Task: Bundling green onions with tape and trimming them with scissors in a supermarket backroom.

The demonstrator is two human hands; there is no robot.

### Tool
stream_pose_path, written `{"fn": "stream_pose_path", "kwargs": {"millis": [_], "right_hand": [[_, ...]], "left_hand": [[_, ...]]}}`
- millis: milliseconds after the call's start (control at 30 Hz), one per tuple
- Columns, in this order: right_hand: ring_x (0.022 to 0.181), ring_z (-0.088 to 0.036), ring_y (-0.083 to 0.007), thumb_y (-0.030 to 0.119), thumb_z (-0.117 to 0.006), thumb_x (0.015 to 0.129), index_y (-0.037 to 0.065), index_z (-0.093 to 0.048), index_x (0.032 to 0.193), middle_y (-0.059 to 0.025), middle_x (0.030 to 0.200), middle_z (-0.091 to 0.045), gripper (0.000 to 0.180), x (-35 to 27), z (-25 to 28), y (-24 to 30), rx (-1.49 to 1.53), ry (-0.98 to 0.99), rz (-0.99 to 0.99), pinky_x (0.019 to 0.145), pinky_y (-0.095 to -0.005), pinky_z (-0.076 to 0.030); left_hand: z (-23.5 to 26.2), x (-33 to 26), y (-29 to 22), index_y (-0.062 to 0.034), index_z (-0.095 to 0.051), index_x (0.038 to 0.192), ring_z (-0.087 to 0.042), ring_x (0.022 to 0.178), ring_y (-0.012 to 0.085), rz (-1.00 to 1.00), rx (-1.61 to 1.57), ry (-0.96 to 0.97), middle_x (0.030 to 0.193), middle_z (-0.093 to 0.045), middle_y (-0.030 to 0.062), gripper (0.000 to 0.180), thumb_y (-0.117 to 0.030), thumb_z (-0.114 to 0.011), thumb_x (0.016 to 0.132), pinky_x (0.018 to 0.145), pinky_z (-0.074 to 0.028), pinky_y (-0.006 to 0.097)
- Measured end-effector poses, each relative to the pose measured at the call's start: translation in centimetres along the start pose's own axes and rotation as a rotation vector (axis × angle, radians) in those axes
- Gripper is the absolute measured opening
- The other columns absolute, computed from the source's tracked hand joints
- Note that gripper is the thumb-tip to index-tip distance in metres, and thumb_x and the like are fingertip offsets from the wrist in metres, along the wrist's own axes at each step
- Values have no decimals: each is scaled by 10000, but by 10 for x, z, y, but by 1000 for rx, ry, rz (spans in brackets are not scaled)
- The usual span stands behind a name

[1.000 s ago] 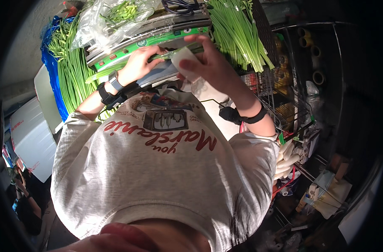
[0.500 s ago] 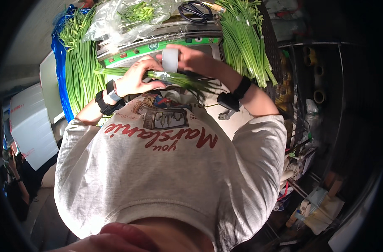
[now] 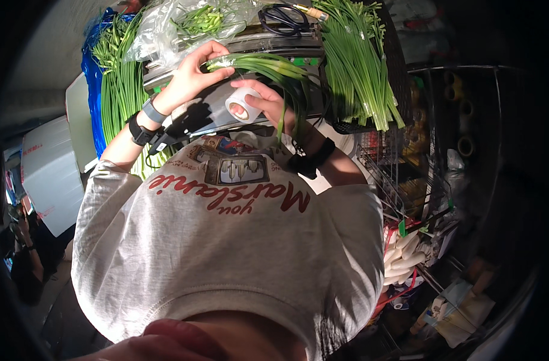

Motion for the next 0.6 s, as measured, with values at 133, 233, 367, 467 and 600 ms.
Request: {"fn": "stream_pose_path", "kwargs": {"millis": [133,233,367,467,600], "right_hand": [[1043,-482,-135,166,-473,922,32,-521,1074,-42,1095,-529,208,-6,13,12,6,-125,-58,920,-280,-360],[748,-532,-88,173,-530,897,35,-562,922,-12,869,-574,144,-6,22,16,-41,-300,-116,720,-221,-421],[706,-530,-88,161,-528,899,13,-580,885,-23,793,-567,158,-13,22,26,-280,-326,-15,679,-216,-426],[707,-536,-99,159,-553,886,4,-592,869,-25,776,-569,160,-21,20,23,-330,-327,89,698,-228,-433],[737,-548,-124,149,-566,876,-9,-601,867,-31,798,-584,162,-35,14,44,-522,-218,136,714,-259,-448]], "left_hand": [[-13,27,19,-14,-538,903,-524,781,75,83,37,124,816,-604,35,269,-147,-700,735,729,-434,246],[-22,39,17,-18,-534,889,-539,736,102,93,168,179,788,-606,46,262,-150,-696,732,696,-440,264],[-37,41,14,-30,-517,909,-596,729,268,103,346,187,802,-610,127,271,-138,-677,718,672,-455,337],[-45,39,16,-37,-496,939,-571,780,367,32,415,192,826,-599,169,295,-116,-659,706,673,-450,397],[-45,36,13,-34,-490,947,-560,841,379,-58,407,179,878,-592,177,300,-90,-645,696,690,-448,413]]}}
Point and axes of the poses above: each hand's wrist, its own x-axis towards the middle knuckle, its own z-axis out of the back of the hand, y = z × x, the point moved 1 cm from there along x, towards the middle knuckle
